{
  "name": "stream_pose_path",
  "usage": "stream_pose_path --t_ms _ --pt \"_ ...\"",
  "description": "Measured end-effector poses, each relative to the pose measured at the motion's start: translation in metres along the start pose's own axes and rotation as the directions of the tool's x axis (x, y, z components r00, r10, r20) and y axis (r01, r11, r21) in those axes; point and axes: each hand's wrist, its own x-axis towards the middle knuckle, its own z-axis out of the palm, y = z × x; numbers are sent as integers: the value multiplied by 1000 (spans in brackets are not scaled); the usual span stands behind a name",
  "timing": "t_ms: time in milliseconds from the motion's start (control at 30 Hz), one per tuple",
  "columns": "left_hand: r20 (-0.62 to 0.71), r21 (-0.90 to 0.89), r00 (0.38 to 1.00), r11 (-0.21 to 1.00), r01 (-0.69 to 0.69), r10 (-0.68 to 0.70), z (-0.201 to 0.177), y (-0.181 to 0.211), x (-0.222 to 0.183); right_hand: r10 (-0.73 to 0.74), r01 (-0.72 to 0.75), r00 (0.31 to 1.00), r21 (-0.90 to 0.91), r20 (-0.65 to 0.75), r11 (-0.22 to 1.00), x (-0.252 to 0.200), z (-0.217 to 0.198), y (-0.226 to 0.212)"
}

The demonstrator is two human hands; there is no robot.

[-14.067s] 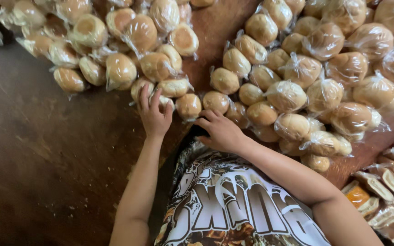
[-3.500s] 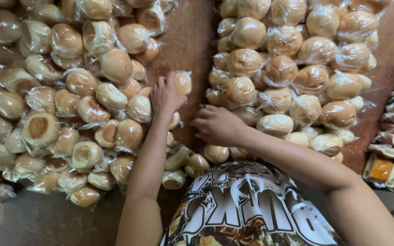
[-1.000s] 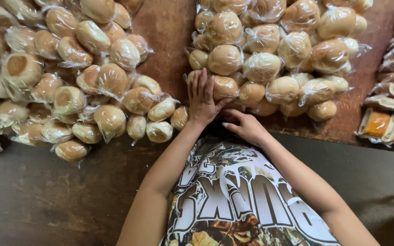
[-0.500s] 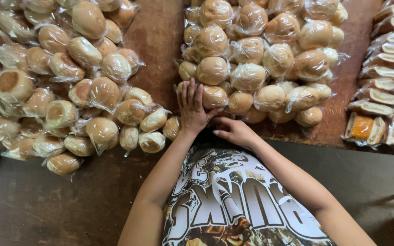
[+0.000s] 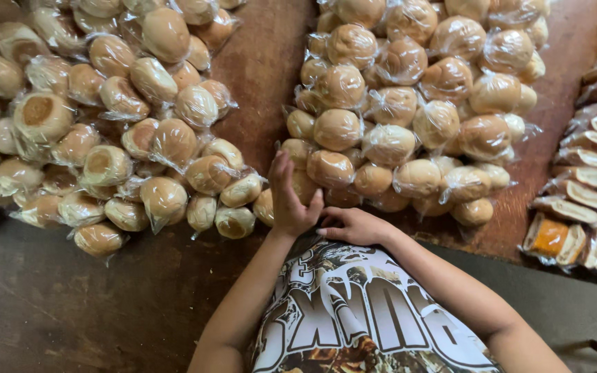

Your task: The person sorts individually wrapped bread rolls on a wooden table, organizing them into piles and rows by hand.

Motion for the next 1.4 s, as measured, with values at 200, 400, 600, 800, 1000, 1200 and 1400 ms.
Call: stream_pose_path --t_ms 200,400,600,800,1000,1200,1400 --pt "-115 -6 984 991 133 -132 -7 -7 26 -44 53 993 -88 106 995 1 -20 -33" --pt "-89 -160 921 918 363 -380 9 -56 67 -94 108 979 -67 179 992 -4 -50 -60" --pt "-30 -376 841 786 491 -540 40 -164 142 -97 66 967 134 237 989 -7 -77 -95" --pt "160 -75 878 882 466 -450 85 -228 224 -79 180 834 -133 546 975 15 -148 -133" --pt "96 -110 876 870 481 -473 148 -293 329 -175 353 913 -497 368 793 139 -305 -183" --pt "-51 16 912 912 409 -408 197 -343 396 -657 380 654 -588 -375 714 334 -483 -198" --pt "-53 -283 892 864 417 -448 198 -320 402 -286 -232 705 -593 -649 771 463 -586 -128"
